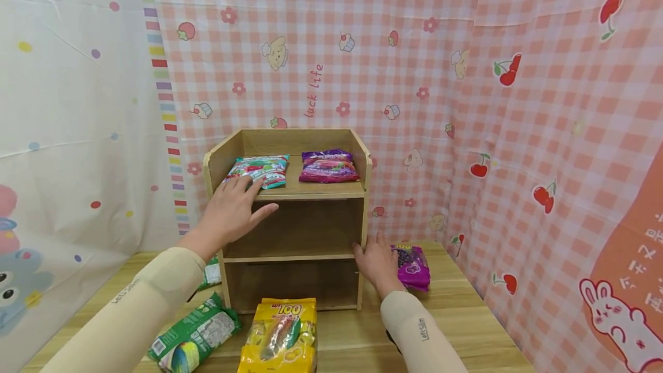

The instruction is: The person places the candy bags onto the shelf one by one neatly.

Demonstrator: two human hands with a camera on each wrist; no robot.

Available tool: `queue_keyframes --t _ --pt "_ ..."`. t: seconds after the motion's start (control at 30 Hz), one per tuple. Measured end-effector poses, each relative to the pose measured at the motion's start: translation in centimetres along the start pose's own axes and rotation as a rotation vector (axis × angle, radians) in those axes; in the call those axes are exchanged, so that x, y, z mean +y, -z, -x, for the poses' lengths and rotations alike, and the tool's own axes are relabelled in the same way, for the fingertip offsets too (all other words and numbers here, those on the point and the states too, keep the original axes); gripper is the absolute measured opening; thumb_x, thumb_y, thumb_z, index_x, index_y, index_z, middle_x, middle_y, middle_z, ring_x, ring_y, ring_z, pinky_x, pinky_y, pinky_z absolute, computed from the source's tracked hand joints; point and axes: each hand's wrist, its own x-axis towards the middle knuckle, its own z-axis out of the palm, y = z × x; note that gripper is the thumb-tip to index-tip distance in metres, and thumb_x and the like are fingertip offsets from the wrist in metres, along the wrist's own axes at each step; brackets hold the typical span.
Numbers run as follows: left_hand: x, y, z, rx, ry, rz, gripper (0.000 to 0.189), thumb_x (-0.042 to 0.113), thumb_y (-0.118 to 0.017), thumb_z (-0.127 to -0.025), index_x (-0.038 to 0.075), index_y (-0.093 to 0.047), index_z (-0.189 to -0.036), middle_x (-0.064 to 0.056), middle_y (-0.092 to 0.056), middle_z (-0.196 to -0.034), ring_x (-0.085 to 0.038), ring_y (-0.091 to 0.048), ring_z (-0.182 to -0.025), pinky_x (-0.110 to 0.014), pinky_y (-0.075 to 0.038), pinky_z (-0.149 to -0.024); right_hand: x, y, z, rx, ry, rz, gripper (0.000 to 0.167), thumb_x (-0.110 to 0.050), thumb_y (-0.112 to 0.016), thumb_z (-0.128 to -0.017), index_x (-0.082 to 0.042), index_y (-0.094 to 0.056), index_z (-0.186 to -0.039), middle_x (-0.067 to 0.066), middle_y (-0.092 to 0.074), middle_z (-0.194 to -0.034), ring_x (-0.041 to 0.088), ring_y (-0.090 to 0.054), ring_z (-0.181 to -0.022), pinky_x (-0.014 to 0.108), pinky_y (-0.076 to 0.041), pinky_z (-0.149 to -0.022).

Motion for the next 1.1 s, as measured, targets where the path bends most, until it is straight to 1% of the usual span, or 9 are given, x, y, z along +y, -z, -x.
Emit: queue_keyframes --t 0.1,0.17,0.3,0.4,0.47,0.6,0.8,1.0,1.1 --pt "0.0 -0.01 0.03 0.001 -0.004 -0.008 0.085 0.068 -0.036 -0.097 0.002 -0.04 -0.15 -0.024 -0.044 -0.143 -0.042 -0.037 -0.134 -0.055 -0.025 -0.113 0.03 -0.02 0.01 0.0 0.001 -0.001 0.052 -0.039 -0.048 -0.101 0.009 -0.056 -0.121 0.028 -0.04 -0.145 0.047 -0.039 -0.132 0.067 -0.026 -0.107" --pt "-0.01 -0.11 0.1 0.018 -0.007 -0.014 0.085 0.068 -0.037 -0.097 0.001 -0.041 -0.149 -0.024 -0.045 -0.141 -0.041 -0.039 -0.133 -0.055 -0.026 -0.113 0.05 -0.04 0.0 -0.001 0.002 0.0 0.053 -0.039 -0.048 -0.102 0.009 -0.056 -0.122 0.029 -0.04 -0.146 0.047 -0.039 -0.132 0.067 -0.026 -0.107" --pt "-0.01 -0.36 0.26 0.099 -0.027 -0.018 0.082 0.066 -0.042 -0.097 0.001 -0.046 -0.145 -0.024 -0.047 -0.137 -0.039 -0.043 -0.128 -0.053 -0.029 -0.112 -0.01 -0.03 0.01 -0.007 0.002 0.0 0.055 -0.039 -0.048 -0.102 0.01 -0.054 -0.125 0.029 -0.038 -0.147 0.048 -0.038 -0.133 0.067 -0.025 -0.107" --pt "0.1 -0.45 0.32 0.159 -0.054 -0.017 0.08 0.065 -0.046 -0.096 0.001 -0.048 -0.144 -0.024 -0.049 -0.135 -0.039 -0.045 -0.126 -0.051 -0.032 -0.111 -0.06 0.01 0.02 -0.002 0.004 -0.002 0.053 -0.039 -0.049 -0.102 0.009 -0.056 -0.121 0.029 -0.041 -0.145 0.048 -0.04 -0.131 0.067 -0.026 -0.107" --pt "0.2 -0.44 0.31 0.177 -0.067 -0.022 0.079 0.065 -0.046 -0.096 0.001 -0.05 -0.143 -0.024 -0.051 -0.133 -0.039 -0.047 -0.125 -0.051 -0.034 -0.11 -0.07 0.03 0.02 0.002 0.005 -0.003 0.05 -0.039 -0.049 -0.101 0.008 -0.058 -0.115 0.028 -0.043 -0.142 0.048 -0.042 -0.129 0.067 -0.027 -0.106" --pt "0.4 -0.42 0.29 0.141 -0.051 -0.014 0.081 0.067 -0.043 -0.096 0.002 -0.051 -0.143 -0.024 -0.051 -0.133 -0.039 -0.047 -0.126 -0.052 -0.034 -0.109 0.04 -0.01 -0.03 0.007 0.008 -0.006 0.047 -0.038 -0.05 -0.101 0.006 -0.058 -0.111 0.028 -0.044 -0.141 0.047 -0.043 -0.128 0.068 -0.027 -0.106" --pt "0.49 -0.3 0.19 0.082 -0.024 -0.003 0.085 0.071 -0.039 -0.095 0.002 -0.049 -0.143 -0.023 -0.051 -0.135 -0.038 -0.046 -0.127 -0.053 -0.035 -0.109 0.08 -0.05 -0.08 0.004 0.007 -0.008 0.05 -0.039 -0.049 -0.101 0.008 -0.057 -0.116 0.028 -0.043 -0.142 0.048 -0.041 -0.13 0.068 -0.026 -0.106" --pt "0.55 0.02 -0.17 -0.014 0.024 0.019 0.093 0.077 -0.035 -0.092 0.004 -0.044 -0.148 -0.022 -0.043 -0.146 -0.038 -0.038 -0.136 -0.055 -0.027 -0.114 0.03 0.06 -0.05 -0.008 0.003 -0.011 0.053 -0.039 -0.048 -0.102 0.01 -0.056 -0.12 0.03 -0.04 -0.146 0.049 -0.038 -0.132 0.068 -0.025 -0.107" --pt "0.6 0.11 -0.35 -0.047 0.038 0.034 0.095 0.078 -0.034 -0.091 0.004 -0.042 -0.15 -0.022 -0.04 -0.149 -0.039 -0.035 -0.139 -0.054 -0.023 -0.115 0.07 0.04 -0.05 -0.011 0.0 -0.008 0.055 -0.04 -0.048 -0.102 0.01 -0.055 -0.123 0.03 -0.038 -0.147 0.049 -0.037 -0.133 0.067 -0.025 -0.108"
